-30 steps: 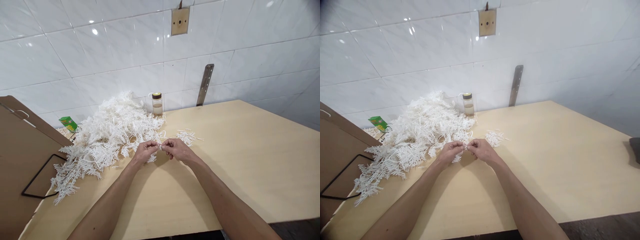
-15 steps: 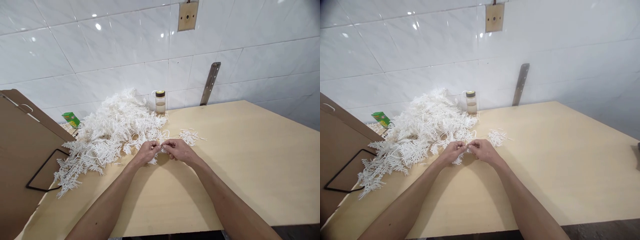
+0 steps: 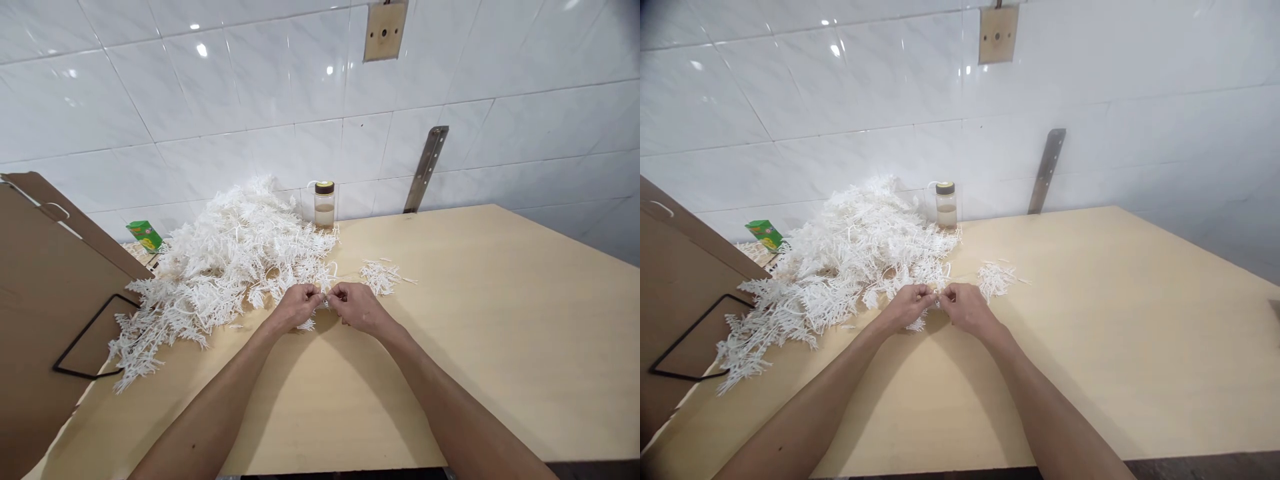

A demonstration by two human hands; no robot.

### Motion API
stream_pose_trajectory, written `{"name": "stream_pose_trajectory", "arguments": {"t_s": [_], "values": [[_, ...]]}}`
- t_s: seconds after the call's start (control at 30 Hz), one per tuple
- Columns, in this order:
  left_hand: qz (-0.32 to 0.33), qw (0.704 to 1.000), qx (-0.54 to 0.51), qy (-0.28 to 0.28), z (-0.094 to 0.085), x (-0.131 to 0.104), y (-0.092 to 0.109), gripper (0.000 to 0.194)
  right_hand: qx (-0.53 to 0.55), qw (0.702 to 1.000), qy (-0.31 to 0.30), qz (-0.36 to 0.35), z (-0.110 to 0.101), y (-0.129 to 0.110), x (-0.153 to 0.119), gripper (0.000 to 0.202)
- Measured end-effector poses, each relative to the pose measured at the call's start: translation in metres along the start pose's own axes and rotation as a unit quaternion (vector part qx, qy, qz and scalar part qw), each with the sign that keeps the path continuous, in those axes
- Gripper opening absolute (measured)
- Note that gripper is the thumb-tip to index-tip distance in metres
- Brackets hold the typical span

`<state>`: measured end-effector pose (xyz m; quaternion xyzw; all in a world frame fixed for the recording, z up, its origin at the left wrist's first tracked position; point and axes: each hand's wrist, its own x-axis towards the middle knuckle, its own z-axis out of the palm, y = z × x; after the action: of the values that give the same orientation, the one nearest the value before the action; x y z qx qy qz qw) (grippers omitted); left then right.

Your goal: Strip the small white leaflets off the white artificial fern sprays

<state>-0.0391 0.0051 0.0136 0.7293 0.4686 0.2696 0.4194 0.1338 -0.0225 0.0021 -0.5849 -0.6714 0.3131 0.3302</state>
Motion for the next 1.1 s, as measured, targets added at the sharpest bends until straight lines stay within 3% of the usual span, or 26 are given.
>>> {"name": "stream_pose_trajectory", "arguments": {"t_s": [0.27, 0.43, 0.53, 0.63, 0.73, 0.87, 0.93, 1.03, 1.1], "values": [[-0.057, 0.998, -0.033, -0.012, -0.004, -0.004, 0.011, 0.024, -0.060, 0.993, 0.087, -0.043, 0.013, 0.001, 0.003, 0.018], [-0.099, 0.994, -0.050, 0.010, -0.002, -0.005, 0.011, 0.023, -0.052, 0.995, 0.055, -0.063, 0.012, 0.001, 0.001, 0.019], [-0.088, 0.995, -0.038, 0.022, 0.002, -0.005, 0.007, 0.023, -0.103, 0.991, 0.040, -0.076, 0.015, 0.002, 0.001, 0.018], [-0.034, 0.999, -0.011, 0.026, 0.005, -0.004, 0.003, 0.023, -0.181, 0.979, 0.077, -0.063, 0.016, 0.004, 0.003, 0.016], [-0.005, 0.999, 0.004, 0.036, 0.007, -0.002, -0.001, 0.023, -0.176, 0.978, 0.113, -0.027, 0.006, 0.009, 0.006, 0.013], [-0.026, 0.999, -0.029, 0.037, 0.008, -0.001, -0.004, 0.026, -0.169, 0.963, 0.208, 0.037, -0.024, 0.021, 0.008, 0.011], [-0.047, 0.997, -0.046, 0.027, 0.007, 0.000, -0.004, 0.027, -0.190, 0.953, 0.227, 0.062, -0.040, 0.028, 0.007, 0.009], [-0.076, 0.995, -0.064, 0.024, 0.006, 0.000, -0.003, 0.028, -0.187, 0.964, 0.180, 0.054, -0.054, 0.030, 0.002, 0.011], [-0.085, 0.994, -0.071, 0.024, 0.006, 0.000, -0.004, 0.028, -0.124, 0.988, 0.086, 0.042, -0.056, 0.024, -0.002, 0.016]]}}
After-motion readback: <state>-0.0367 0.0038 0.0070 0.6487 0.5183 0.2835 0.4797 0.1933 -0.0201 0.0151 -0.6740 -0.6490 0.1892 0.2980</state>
